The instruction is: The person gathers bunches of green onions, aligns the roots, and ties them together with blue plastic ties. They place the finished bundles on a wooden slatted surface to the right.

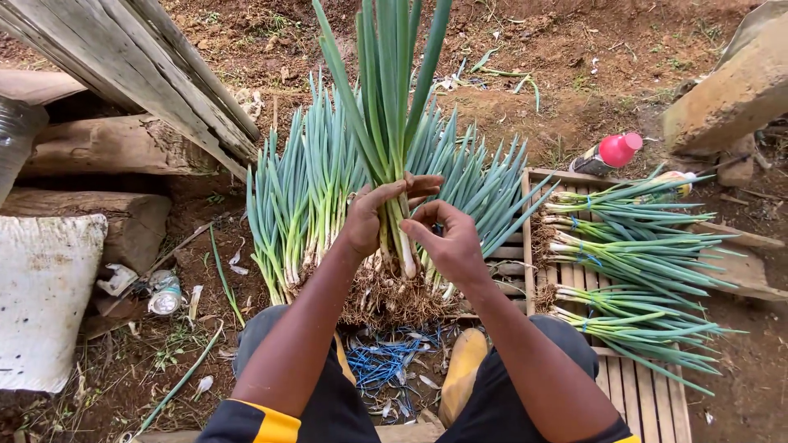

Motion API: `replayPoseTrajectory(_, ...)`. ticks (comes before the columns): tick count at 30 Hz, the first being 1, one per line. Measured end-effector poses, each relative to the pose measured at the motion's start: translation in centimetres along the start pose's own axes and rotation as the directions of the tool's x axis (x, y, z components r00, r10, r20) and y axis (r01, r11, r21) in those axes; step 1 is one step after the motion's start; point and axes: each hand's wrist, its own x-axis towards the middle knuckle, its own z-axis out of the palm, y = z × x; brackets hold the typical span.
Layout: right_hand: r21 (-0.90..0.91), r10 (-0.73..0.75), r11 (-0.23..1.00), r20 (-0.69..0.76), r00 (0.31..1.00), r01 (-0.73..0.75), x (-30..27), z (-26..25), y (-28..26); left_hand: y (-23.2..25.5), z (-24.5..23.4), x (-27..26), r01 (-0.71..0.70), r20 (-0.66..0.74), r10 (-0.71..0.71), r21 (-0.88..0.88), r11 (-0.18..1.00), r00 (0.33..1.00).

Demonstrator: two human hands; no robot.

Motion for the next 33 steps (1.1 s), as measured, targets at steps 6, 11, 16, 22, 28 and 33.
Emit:
replayPoseTrajectory(6, 0.304, 0.211, 0.932, -0.009, 0.977, -0.198, 0.2, 0.6, -0.5, 0.1, 1.5, -0.5, -0.039, -0.033, 0.037, -0.071, 0.997, 0.999)
replayPoseTrajectory(11, 0.252, 0.261, 0.936, -0.022, 0.965, -0.248, -0.4, -0.3, -0.4, 0.7, 1.9, -1.2, -0.032, -0.017, 0.032, 0.003, 0.999, 0.999)
replayPoseTrajectory(16, 0.221, 0.173, 0.962, -0.033, 0.984, -0.162, 0.1, 0.3, -1.6, -0.9, -0.8, 0.7, -0.014, 0.014, 0.014, -0.029, 0.999, 1.0)
replayPoseTrajectory(22, 0.206, 0.165, 0.967, -0.052, 0.985, -0.151, 0.0, 0.6, -1.2, -0.3, 0.1, 0.2, -0.085, 0.003, 0.085, 0.102, 0.991, 0.996)
replayPoseTrajectory(28, 0.204, 0.162, 0.97, -0.134, 0.978, -0.132, 0.1, 1.2, -1.5, -1.4, -0.8, 0.7, -0.123, -0.004, 0.125, 0.179, 0.976, 0.992)
replayPoseTrajectory(33, 0.014, 0.061, 0.998, -0.147, 0.987, -0.06, -0.3, 1.6, -2.5, -2.4, -2.1, 1.5, -0.051, -0.208, 0.099, 0.221, 0.974, 0.973)
